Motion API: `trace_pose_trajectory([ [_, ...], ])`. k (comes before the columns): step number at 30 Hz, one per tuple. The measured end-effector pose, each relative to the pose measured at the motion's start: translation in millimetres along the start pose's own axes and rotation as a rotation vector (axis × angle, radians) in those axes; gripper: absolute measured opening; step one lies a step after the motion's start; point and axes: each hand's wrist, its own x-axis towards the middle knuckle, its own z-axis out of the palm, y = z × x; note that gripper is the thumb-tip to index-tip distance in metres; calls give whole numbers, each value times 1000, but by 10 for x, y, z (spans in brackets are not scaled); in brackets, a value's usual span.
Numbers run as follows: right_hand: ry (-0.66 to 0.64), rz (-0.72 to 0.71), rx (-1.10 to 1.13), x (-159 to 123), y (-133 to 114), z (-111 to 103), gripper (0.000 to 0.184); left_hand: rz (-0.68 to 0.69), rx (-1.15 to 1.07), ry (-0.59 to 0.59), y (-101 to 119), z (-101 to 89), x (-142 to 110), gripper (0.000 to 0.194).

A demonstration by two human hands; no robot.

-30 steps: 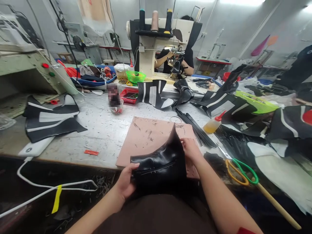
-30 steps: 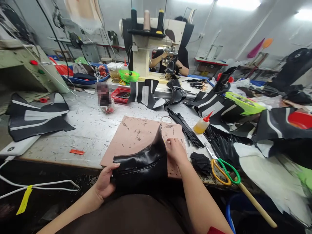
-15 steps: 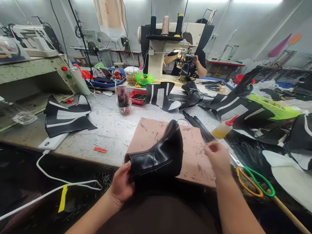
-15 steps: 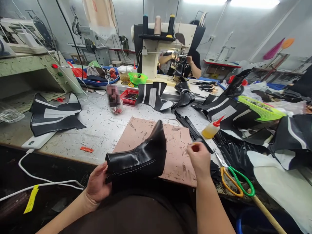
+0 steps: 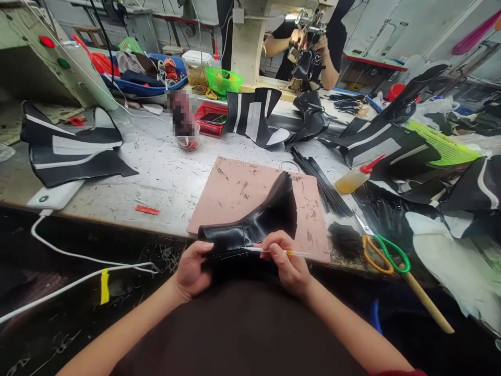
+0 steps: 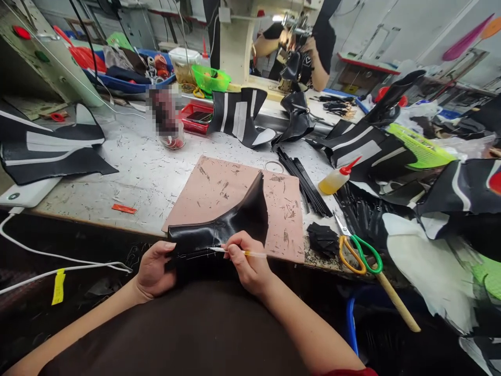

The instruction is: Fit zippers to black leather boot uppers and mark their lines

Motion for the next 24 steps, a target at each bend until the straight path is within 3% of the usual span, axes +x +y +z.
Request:
trace_pose_trajectory([
  [11,-122,-135,-253,19,-1,58,16,33,47,-54,-28,-61,26,43],
  [24,-147,-163,-229,29,-45,88,13,-3,5,-39,-22,-76,32,42],
])
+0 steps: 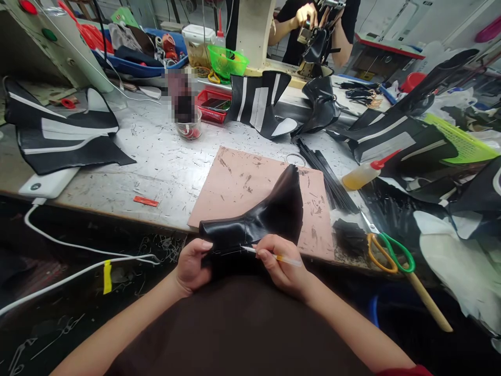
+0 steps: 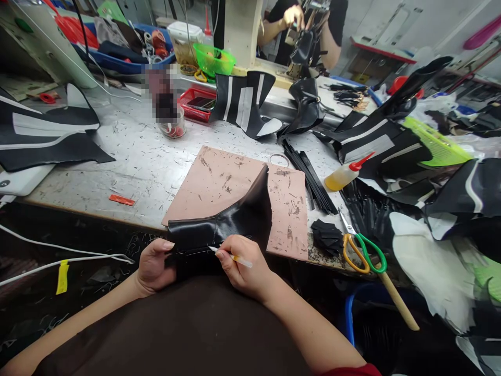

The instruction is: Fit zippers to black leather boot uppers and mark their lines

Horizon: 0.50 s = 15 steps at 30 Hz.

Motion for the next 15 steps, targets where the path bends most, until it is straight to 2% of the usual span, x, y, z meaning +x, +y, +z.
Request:
trace_pose_trajectory([
  [2,56,-12,72,-15,-19,-22,16,13,-15,26,1,-1,-8,39],
  [3,160,-32,113,-17,-16,-58,19,26,-24,44,1,-3,-12,36],
  [5,473,-31,126,-2,42,-200,27,46,-43,76,4,-7,-18,34],
  [6,619,24,72,16,107,-304,31,50,-51,81,6,-10,-18,36],
  [7,711,128,-28,38,196,-423,32,48,-57,74,7,-12,-17,39],
  [8,720,276,-162,62,307,-548,32,40,-62,56,9,-14,-14,44],
  [9,654,450,-310,85,432,-668,29,29,-64,29,11,-17,-11,49],
  [10,534,621,-462,105,561,-774,25,20,-64,-6,14,-20,-9,53],
  [12,266,856,-681,127,790,-916,20,7,-57,-84,31,-35,-14,59],
  [13,157,910,-751,130,876,-946,21,11,-52,-120,49,-49,-23,59],
  [15,50,919,-818,128,977,-939,23,44,-49,-170,112,-96,-56,56],
])
